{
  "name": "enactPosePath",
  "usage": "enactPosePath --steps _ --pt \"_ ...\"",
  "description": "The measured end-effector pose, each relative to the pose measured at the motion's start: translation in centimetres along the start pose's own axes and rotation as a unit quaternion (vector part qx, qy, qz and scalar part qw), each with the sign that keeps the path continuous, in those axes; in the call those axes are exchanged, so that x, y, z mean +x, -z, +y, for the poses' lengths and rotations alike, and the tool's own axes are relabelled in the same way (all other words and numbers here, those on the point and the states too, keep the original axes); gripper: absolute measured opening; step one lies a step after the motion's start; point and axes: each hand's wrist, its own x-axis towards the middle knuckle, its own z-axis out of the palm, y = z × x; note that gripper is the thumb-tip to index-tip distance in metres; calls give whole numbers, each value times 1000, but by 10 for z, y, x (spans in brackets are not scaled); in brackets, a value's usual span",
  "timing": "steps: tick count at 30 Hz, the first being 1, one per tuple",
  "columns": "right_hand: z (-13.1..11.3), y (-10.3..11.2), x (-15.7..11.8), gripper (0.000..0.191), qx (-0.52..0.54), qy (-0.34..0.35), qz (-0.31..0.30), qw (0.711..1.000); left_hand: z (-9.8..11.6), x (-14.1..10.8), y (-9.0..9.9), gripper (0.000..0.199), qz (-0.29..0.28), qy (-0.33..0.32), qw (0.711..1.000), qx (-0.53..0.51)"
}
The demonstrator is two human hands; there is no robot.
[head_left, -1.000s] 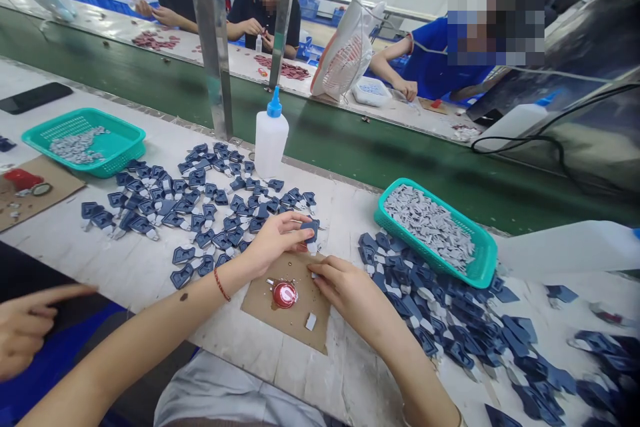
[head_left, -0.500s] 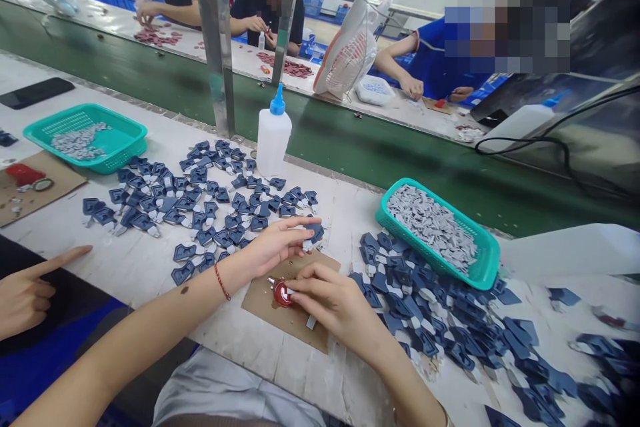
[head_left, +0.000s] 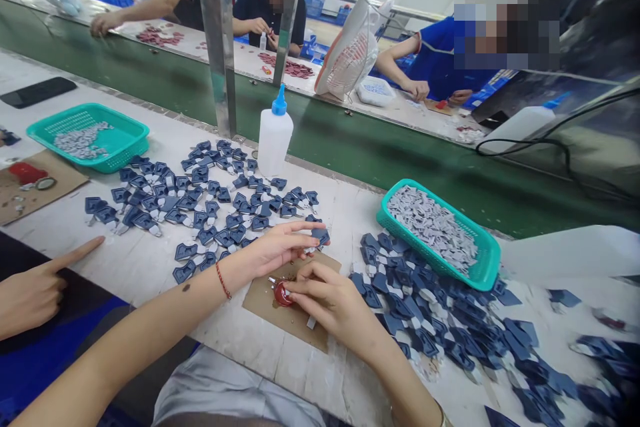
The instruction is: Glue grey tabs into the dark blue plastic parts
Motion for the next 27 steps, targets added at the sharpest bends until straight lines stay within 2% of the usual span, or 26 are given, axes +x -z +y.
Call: enactPosePath --steps 4,6,12,15,21,27 --pt "0 5 -1 23 8 13 0 1000 1 0 -1 28 1 22 1000 -7" --pt "1 11 -3 20 23 18 23 999 1 1 -2 24 -2 37 999 -12" --pt "7 28 -8 16 -15 18 178 984 0 1 -2 6 9 74 997 -27" --pt "9 28 -8 17 -52 14 227 973 -1 0 -3 3 11 83 996 -19" --pt "13 24 -5 19 -99 38 226 968 0 -1 -5 3 4 97 995 15" --pt "20 23 -4 20 -98 44 211 971 -1 -1 -4 6 0 94 995 33"
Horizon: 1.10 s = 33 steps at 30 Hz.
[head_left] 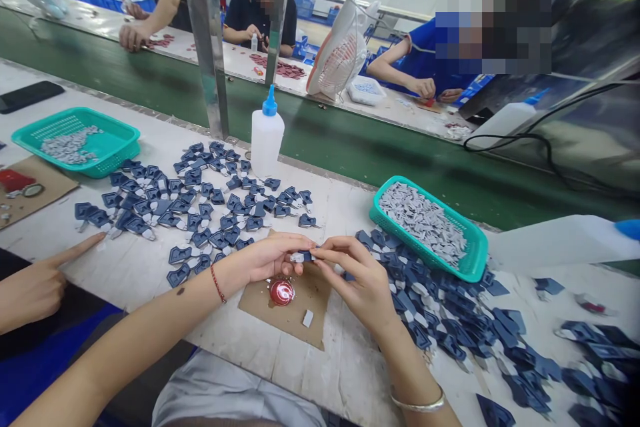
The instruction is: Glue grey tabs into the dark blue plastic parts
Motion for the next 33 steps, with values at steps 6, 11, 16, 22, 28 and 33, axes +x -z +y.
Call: enactPosePath --steps 6,11,16,22,28,33 --pt "5 0 1 22 27 -6 -2 1000 0 -1 2 15 -9 -11 1000 23" --pt "7 0 1 21 66 -48 -10 997 -1 -1 5 18 -13 -22 998 61" --pt "11 -2 1 14 126 -113 -12 985 -1 -2 3 27 -46 -46 990 121" --pt "15 -5 1 17 205 -154 12 966 -11 0 0 45 -51 -139 968 205" --pt "13 -4 1 15 240 -166 10 956 -17 3 -1 38 -22 -208 940 270" --pt "12 -2 -1 13 241 -173 21 955 -9 -6 -3 43 -42 -241 908 340"
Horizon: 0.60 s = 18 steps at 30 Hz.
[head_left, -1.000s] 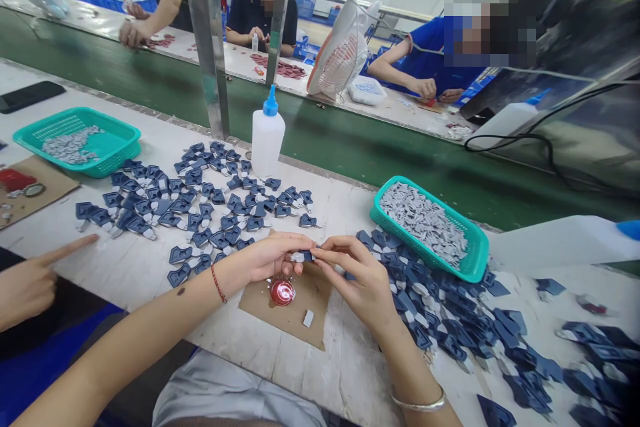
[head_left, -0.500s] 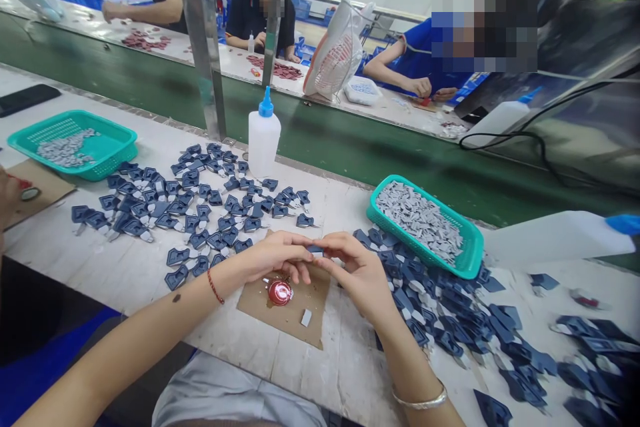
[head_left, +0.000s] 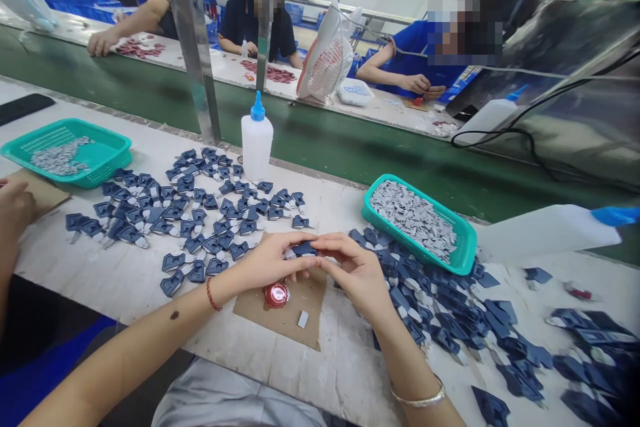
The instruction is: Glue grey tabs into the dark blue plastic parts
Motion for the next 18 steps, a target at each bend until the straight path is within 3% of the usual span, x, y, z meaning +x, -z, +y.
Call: enactPosePath --steps 5,11,14,18 --pt "-1 0 -2 12 -4 0 17 1000 7 -4 6 51 -21 -58 995 78" --pt "2 -2 -1 10 3 1 34 999 2 -2 9 49 -13 -152 962 226" --pt "2 -4 -1 8 6 5 42 999 1 -2 9 49 -11 -177 958 227" --pt "-1 -7 -2 6 2 15 50 999 3 -2 8 46 1 -161 971 176"
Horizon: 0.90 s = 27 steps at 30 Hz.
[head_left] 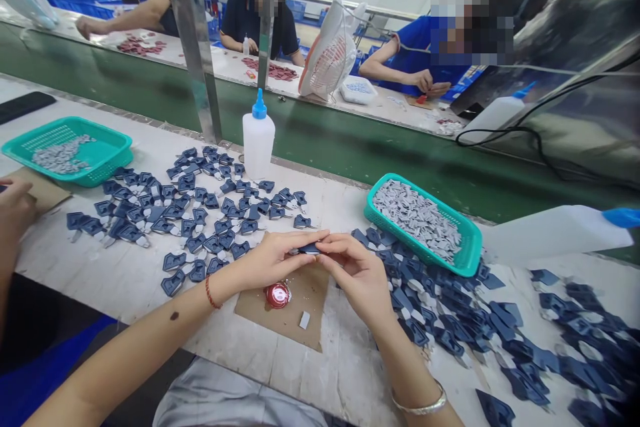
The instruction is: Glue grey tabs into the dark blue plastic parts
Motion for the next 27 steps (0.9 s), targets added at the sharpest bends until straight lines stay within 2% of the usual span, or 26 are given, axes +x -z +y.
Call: enactPosePath --steps 3,9,17,19,21,25,27 --pt "-3 0 0 9 -16 3 1 1000 2 0 -2 43 11 18 1000 -16" --pt "-4 6 3 19 -65 -10 -30 997 3 1 -7 33 71 64 995 18" --pt "-8 13 5 24 -153 -27 -66 986 1 3 -6 21 78 108 990 53" --pt "-7 22 8 23 -185 -29 -37 982 -2 3 -5 20 75 115 988 74" --pt "-3 40 12 23 -225 -38 29 973 -4 3 -4 18 69 116 986 99" --pt "11 93 25 31 -309 -75 193 928 -9 3 -2 16 59 99 981 156" --pt "21 116 35 33 -340 -98 223 908 -12 3 -1 17 55 92 976 188"
